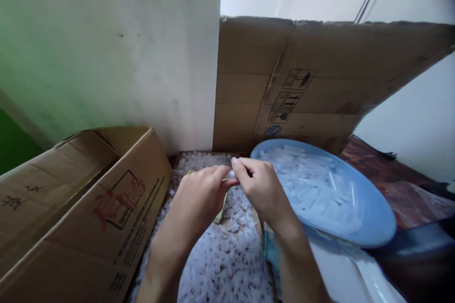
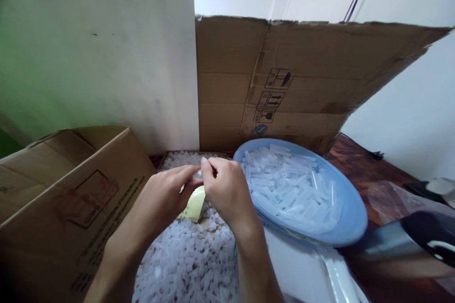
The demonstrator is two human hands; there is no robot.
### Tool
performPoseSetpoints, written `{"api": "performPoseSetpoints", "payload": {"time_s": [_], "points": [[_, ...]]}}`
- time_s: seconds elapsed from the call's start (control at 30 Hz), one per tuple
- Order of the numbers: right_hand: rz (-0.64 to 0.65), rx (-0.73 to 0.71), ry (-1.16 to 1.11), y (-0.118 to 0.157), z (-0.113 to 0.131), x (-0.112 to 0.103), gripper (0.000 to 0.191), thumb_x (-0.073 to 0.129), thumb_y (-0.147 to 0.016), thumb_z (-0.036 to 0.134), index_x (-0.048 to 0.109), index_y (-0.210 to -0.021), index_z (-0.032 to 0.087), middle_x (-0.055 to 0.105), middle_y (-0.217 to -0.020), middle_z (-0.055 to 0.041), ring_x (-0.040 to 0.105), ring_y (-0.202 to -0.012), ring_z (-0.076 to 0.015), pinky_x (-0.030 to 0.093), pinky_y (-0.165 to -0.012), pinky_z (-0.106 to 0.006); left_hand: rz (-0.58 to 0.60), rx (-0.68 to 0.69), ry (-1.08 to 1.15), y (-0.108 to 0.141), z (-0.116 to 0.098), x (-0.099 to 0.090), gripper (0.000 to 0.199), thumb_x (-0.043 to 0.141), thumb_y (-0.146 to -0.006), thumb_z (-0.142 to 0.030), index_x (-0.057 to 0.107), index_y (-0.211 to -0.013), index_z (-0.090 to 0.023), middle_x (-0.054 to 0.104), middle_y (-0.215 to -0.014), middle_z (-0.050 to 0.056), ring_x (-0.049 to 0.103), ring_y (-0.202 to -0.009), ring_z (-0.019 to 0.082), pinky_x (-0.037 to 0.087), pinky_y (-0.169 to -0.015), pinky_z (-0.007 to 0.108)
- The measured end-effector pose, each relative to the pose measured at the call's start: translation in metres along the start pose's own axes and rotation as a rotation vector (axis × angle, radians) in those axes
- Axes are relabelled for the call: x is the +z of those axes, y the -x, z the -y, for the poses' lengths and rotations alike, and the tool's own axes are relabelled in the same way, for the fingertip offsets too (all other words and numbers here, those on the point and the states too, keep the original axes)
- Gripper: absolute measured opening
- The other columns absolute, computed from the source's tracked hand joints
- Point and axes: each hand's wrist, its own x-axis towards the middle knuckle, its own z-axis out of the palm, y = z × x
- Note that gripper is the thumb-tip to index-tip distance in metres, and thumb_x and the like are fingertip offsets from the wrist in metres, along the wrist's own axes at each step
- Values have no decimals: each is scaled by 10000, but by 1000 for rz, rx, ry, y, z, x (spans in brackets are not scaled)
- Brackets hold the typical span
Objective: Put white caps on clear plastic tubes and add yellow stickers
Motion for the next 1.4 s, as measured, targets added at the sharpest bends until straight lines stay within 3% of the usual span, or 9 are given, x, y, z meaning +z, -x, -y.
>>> {"api": "performPoseSetpoints", "payload": {"time_s": [0.2, 0.4, 0.57, 0.8, 0.93, 1.07, 1.17, 1.3, 1.4], "points": [[-145, -90, -55, 0, 3, -3, 267, 585, -994, 262, 589, -739, 182, 604, -772, -26, 532, -701, -152, 381, -649, -288, -74, -23, -15, 0, 7, 4, 345, 495, -1055, -242, 564, -1389, -189, 727, -1135, 83, 702, -966, 226, 538, -753, 321], [17, -101, -95, 1, 1, 0, 82, 606, -960, 136, 642, -1000, 199, 662, -1005, -26, 607, -901, -164, 452, -806, -281, -1, -127, 34, 3, 21, 0, 246, 497, -1020, -130, 675, -1169, -213, 717, -1035, 38, 692, -861, 185, 478, -683, 272], [85, -50, -41, 2, -5, 4, 103, 565, -965, 106, 605, -927, 193, 667, -918, -8, 608, -869, -161, 419, -777, -278, 25, -114, 7, 4, 24, 2, 166, 574, -1014, -224, 728, -1074, -242, 747, -941, 13, 696, -788, 203, 404, -630, 298], [72, -18, 154, -1, -6, 13, 248, 489, -1015, 207, 524, -770, 190, 649, -764, -23, 574, -709, -169, 337, -670, -304, -158, -17, -99, 3, 29, 10, 63, 743, -917, -270, 788, -961, -266, 795, -851, -9, 702, -730, 216, 412, -726, 353], [21, -13, 102, -1, -3, 14, 267, 540, -1013, 268, 596, -764, 189, 657, -734, -12, 574, -676, -156, 359, -652, -295, -261, 1, -16, 4, 36, 9, 137, 812, -846, -225, 797, -975, -267, 797, -903, -17, 690, -796, 211, 449, -749, 353], [121, -73, -46, -1, -6, 12, 108, 646, -968, 223, 740, -916, 215, 744, -949, -4, 667, -873, -153, 455, -785, -265, -235, 48, 36, 1, 35, 10, 126, 794, -854, -217, 800, -963, -281, 769, -902, -16, 658, -856, 215, 497, -738, 328], [102, -67, -11, -2, -11, 12, 160, 623, -966, 163, 765, -924, 224, 767, -956, -6, 689, -888, -169, 468, -819, -287, -225, -58, 22, -2, 29, 16, 344, 761, -893, -266, 725, -1232, -314, 744, -1165, 17, 664, -1039, 241, 532, -852, 353], [-14, 62, 165, -5, -21, 9, 118, 600, -946, 170, 705, -900, 198, 760, -922, -61, 695, -878, -254, 456, -783, -359, 56, -340, 42, 5, 32, 36, 910, 821, -832, -345, 349, -1596, -195, 512, -1542, 155, 506, -1389, 312, 464, -1098, 423], [-83, 138, 126, -5, -30, 5, 65, 561, -939, 212, 626, -939, 205, 740, -919, -83, 712, -887, -288, 477, -766, -378, 386, -397, 50, 16, 45, 56, 1194, 977, -581, -337, 365, -1582, -117, 355, -1638, 229, 292, -1537, 402, 323, -1218, 514]]}}
